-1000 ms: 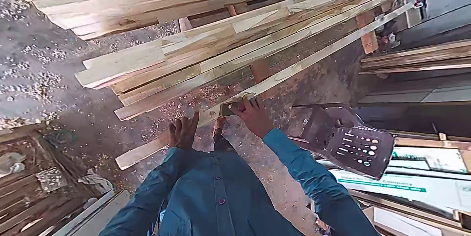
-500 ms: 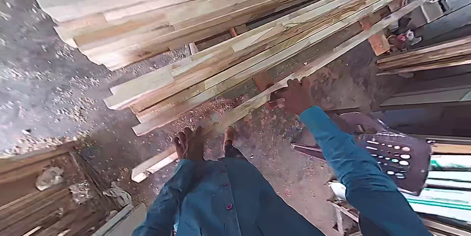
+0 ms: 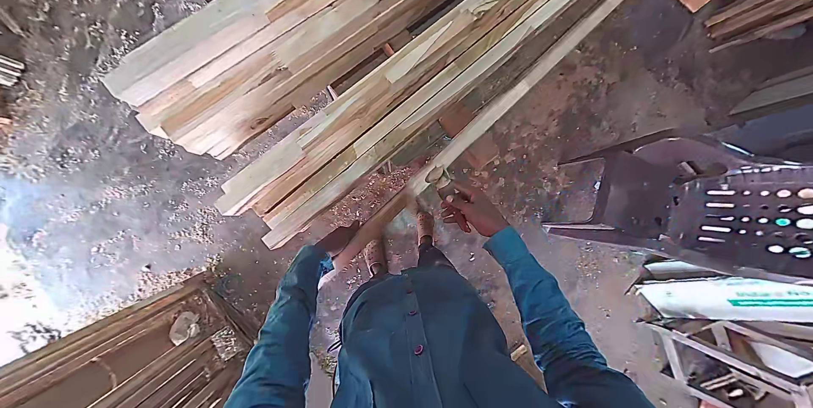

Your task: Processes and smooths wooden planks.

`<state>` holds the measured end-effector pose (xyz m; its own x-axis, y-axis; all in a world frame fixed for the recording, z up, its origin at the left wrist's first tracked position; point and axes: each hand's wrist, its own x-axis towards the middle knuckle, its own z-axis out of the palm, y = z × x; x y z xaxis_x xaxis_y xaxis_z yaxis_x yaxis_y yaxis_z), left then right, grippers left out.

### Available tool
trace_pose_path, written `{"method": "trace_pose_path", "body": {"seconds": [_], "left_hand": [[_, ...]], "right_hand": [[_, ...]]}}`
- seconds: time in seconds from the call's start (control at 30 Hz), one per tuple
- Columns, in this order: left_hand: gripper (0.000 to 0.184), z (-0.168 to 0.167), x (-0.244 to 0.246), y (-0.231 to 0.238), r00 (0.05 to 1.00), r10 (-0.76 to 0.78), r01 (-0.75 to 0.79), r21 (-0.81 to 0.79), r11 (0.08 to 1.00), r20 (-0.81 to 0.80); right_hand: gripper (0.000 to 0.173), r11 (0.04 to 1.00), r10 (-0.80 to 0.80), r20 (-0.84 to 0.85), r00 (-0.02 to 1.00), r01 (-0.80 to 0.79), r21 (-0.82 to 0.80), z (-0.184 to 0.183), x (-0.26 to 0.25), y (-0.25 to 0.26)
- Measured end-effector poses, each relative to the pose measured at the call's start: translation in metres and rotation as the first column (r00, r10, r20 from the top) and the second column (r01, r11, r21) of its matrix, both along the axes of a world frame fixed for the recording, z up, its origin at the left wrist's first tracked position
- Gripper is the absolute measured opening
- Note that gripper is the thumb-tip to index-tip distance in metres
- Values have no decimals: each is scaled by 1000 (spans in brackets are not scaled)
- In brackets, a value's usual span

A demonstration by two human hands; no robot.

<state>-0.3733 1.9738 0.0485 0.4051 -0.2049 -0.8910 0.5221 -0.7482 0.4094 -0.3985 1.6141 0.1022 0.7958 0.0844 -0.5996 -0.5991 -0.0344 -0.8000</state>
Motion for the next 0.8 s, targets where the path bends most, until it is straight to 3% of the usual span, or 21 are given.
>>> {"method": "trace_pose_path", "body": {"seconds": [0.1, 0.2, 0.27, 0.33, 0.4, 0.47, 0.53, 0.67, 0.73, 0.8], "left_hand": [[74, -29, 6, 12, 957, 178, -211, -128, 969, -231], [77, -21, 4, 9, 941, 227, -262, -113, 958, -252], [81, -15, 1, 13, 927, 249, -291, -120, 949, -279], [84, -13, -1, 18, 926, 231, -276, -120, 954, -300], [74, -14, -7, 22, 950, 202, -235, -117, 965, -237], [62, -8, -9, 19, 984, 143, -149, -52, 987, -105], [69, -14, -13, 13, 983, 184, -183, 53, 982, -14], [74, -8, -23, 2, 991, 89, -108, 215, 971, 96], [76, -8, -23, -1, 990, 56, -89, 256, 962, 132], [76, -10, -24, 0, 987, 40, -81, 265, 961, 156]], "right_hand": [[52, 975, 76, 29, 997, -68, -212, 1, -3, 17], [48, 802, 259, 126, 958, -141, -580, 12, -1, 30], [53, 722, 304, 175, 937, -107, -684, 4, 0, 44], [56, 686, 277, 183, 943, -61, -725, -12, -7, 67], [66, 625, 282, 44, 958, -149, -766, -23, -26, 96], [76, 551, 334, -118, 935, -296, -780, -7, -42, 118], [67, 533, 303, -186, 935, -328, -780, 19, -42, 116], [43, 545, 165, -14, 986, -103, -832, 38, -7, 69], [31, 539, 166, -22, 986, -109, -835, 40, 15, 56], [30, 594, 160, -88, 983, -168, -787, 43, 18, 65]]}}
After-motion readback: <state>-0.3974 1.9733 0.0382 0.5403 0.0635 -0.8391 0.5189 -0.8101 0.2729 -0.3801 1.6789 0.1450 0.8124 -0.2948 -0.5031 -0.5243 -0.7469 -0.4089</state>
